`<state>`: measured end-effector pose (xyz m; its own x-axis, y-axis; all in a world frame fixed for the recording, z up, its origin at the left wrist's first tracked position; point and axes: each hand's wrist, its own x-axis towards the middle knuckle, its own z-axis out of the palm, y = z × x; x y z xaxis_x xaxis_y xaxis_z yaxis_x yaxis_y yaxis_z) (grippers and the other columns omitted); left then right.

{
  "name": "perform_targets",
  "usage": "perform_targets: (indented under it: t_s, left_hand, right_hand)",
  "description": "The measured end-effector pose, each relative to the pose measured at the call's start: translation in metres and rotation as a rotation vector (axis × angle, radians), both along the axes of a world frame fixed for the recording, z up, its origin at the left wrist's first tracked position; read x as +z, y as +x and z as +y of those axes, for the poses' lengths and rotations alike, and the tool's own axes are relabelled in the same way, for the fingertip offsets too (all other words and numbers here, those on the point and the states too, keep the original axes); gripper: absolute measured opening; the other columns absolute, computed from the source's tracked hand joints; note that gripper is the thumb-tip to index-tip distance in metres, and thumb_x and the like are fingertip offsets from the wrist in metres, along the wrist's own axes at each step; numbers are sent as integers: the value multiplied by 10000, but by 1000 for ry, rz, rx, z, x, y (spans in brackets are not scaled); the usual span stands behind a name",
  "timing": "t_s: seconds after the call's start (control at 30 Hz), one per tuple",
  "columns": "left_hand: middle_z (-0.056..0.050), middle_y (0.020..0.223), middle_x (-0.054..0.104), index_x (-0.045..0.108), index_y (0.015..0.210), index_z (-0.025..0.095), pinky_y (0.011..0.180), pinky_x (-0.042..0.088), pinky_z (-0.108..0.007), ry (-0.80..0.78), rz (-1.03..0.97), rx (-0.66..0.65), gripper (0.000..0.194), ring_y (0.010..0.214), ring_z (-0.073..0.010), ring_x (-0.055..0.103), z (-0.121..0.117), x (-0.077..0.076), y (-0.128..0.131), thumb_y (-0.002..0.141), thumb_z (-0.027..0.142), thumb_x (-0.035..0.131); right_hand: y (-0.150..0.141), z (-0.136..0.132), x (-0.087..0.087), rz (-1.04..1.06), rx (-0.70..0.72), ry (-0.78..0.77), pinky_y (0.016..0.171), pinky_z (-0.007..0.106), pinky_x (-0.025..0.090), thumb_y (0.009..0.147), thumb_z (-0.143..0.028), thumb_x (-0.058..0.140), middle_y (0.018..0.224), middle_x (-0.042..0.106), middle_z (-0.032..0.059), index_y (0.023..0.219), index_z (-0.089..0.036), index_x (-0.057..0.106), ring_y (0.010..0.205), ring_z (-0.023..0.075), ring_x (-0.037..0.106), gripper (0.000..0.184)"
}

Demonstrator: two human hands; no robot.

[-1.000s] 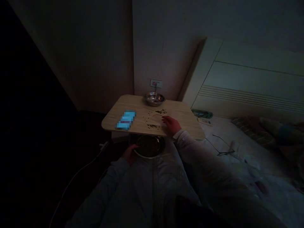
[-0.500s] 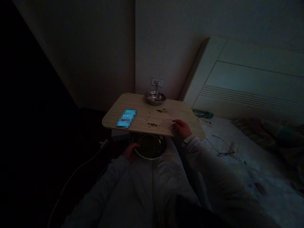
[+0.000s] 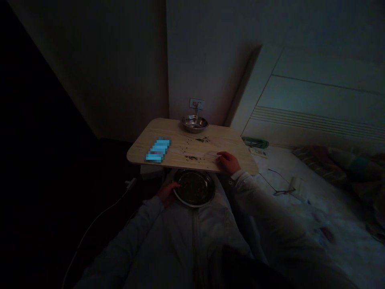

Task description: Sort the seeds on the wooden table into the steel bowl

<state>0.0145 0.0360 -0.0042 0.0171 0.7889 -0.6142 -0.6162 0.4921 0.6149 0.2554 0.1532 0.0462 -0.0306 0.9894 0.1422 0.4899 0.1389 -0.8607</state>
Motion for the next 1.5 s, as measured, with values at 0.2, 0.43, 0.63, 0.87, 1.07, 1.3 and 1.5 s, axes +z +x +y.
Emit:
perform_targets:
  t_s: [0.2, 0.43, 0.63, 0.87, 1.07, 1.3, 1.5]
  left_hand:
    - [-71, 714, 758, 702, 987, 163, 686, 555, -302, 4, -77, -107, 358, 828, -249, 725, 13, -6, 16, 721, 17, 511]
    - [-72, 702, 759, 690, 1004, 140, 647, 560, -311, -11, -58, -107, 367, 741, -245, 729, 16, -11, 14, 693, 28, 531]
    - [-63, 663, 753, 692, 1002, 136, 627, 555, -307, -8, -17, -134, 356, 677, -230, 722, 14, -9, 12, 715, 48, 500]
    - [-78, 729, 767, 680, 1064, 138, 685, 558, -324, -10, -43, -126, 406, 766, -250, 728, 16, -14, 13, 704, 38, 522]
    - [-78, 716, 760, 683, 1067, 139, 664, 560, -314, -4, -38, -123, 406, 816, -262, 727, 16, -13, 12, 714, 33, 511]
    - [-53, 640, 739, 706, 928, 156, 699, 567, -310, -19, -11, -99, 304, 789, -244, 730, 14, -8, 8, 737, 42, 500]
    - [-62, 591, 723, 701, 799, 158, 771, 559, -308, 16, 25, -53, 257, 833, -243, 724, 14, -11, 4, 724, 22, 496]
  right_hand:
    - [4, -1, -3, -24, 11, 14, 710, 294, 510, 730, -223, 520, 697, 703, 0, 886, -189, 659, 651, 138, 627, 212]
    - [7, -8, -8, -9, 54, 20, 660, 270, 503, 730, -246, 518, 681, 687, -7, 901, -191, 670, 628, 127, 606, 235]
    - [8, -16, -11, -30, 85, 17, 641, 273, 503, 744, -263, 505, 702, 683, 9, 922, -180, 667, 641, 140, 602, 254]
    - [6, -27, -15, 10, 132, 25, 710, 312, 519, 759, -283, 512, 703, 698, 12, 923, -187, 662, 671, 156, 635, 242]
    - [3, -26, -12, 115, 164, -45, 682, 309, 520, 745, -310, 508, 695, 693, 14, 925, -183, 653, 641, 155, 629, 264]
    - [-18, 12, -1, 113, -34, -23, 622, 257, 488, 696, -225, 481, 600, 635, -21, 844, -180, 665, 573, 127, 574, 241]
    - [-28, 21, 1, 30, -125, 9, 699, 268, 479, 731, -231, 489, 570, 596, -25, 766, -181, 668, 623, 138, 578, 190]
